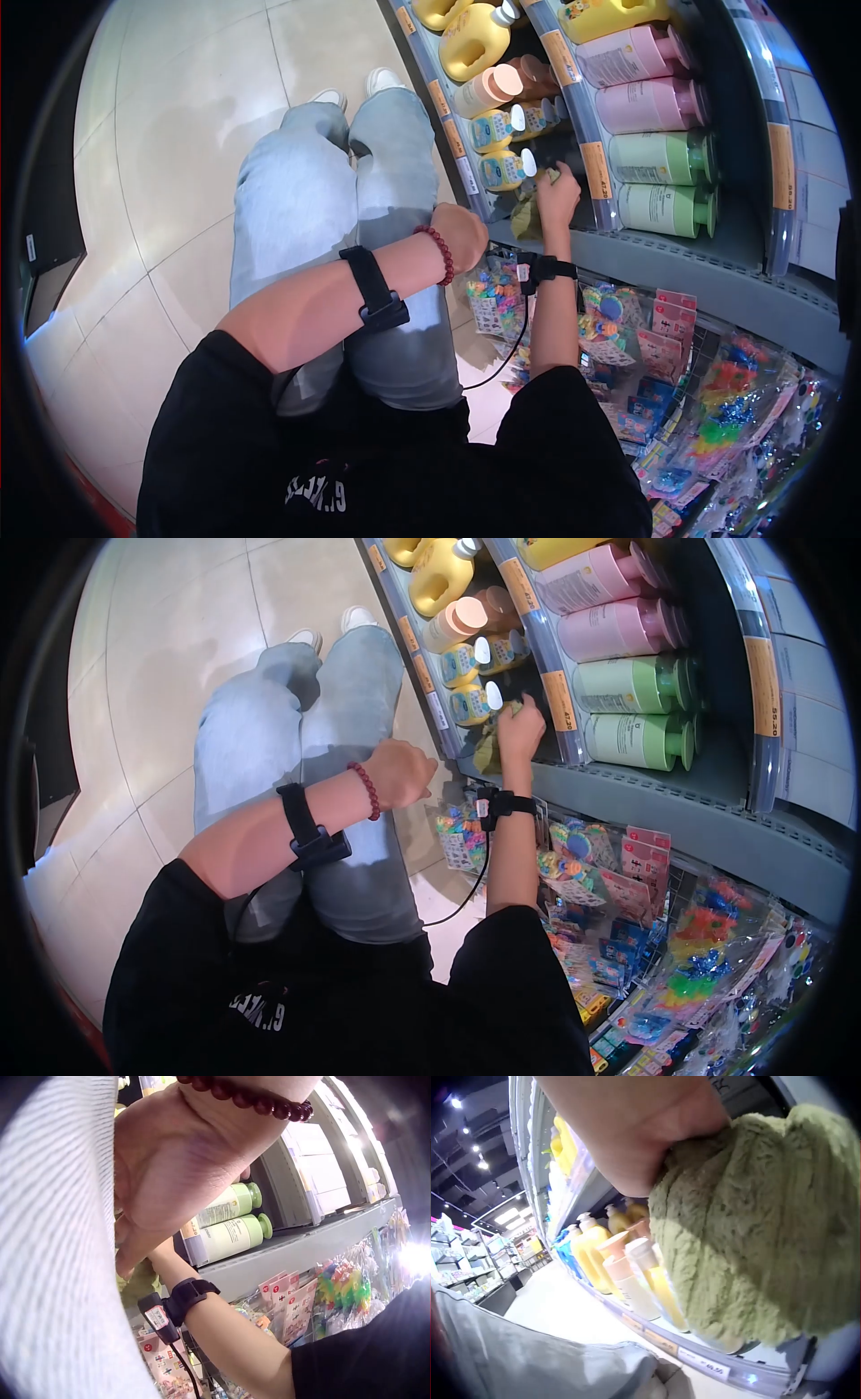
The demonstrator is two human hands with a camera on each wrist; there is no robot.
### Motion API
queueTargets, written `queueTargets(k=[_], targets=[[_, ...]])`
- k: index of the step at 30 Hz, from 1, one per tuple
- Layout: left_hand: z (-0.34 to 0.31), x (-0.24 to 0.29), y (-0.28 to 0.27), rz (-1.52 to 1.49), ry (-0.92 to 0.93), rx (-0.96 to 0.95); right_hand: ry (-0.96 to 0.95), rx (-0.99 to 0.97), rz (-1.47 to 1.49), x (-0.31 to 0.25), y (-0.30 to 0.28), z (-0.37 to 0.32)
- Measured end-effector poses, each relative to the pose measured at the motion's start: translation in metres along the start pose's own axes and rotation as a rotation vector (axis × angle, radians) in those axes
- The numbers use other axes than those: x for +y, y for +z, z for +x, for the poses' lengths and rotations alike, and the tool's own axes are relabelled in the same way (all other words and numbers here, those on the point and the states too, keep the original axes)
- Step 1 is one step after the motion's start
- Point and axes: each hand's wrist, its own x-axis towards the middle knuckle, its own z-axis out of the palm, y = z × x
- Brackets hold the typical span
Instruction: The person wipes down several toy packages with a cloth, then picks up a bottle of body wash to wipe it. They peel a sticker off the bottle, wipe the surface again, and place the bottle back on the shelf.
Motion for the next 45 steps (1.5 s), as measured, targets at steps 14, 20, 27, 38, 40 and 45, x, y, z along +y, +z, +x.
queueTargets(k=[14, 20, 27, 38, 40, 45], targets=[[0.011, -0.001, -0.025, -0.111, -0.159, 0.007, -0.2, -0.103, -0.061, -0.034, -0.004, -0.041], [0.004, -0.011, -0.043, -0.065, 0.091, 0.539, -0.319, 0.04, 0.15, -0.071, -0.149, -0.103], [-0.022, 0.036, -0.049, -0.68, 0.567, 0.529, -0.431, -0.033, 0.339, -0.119, -0.254, -0.153], [-0.023, 0.04, -0.044, -0.541, 0.594, 1.049, -0.252, 1.223, 0.958, -0.153, -0.274, -0.171], [-0.025, 0.04, -0.042, -0.573, 0.605, 1.018, -0.564, 0.382, 0.374, -0.151, -0.253, -0.165], [-0.035, 0.038, -0.039, -0.512, 0.521, 0.944, -0.277, 0.067, 0.495, -0.151, -0.228, -0.139]])
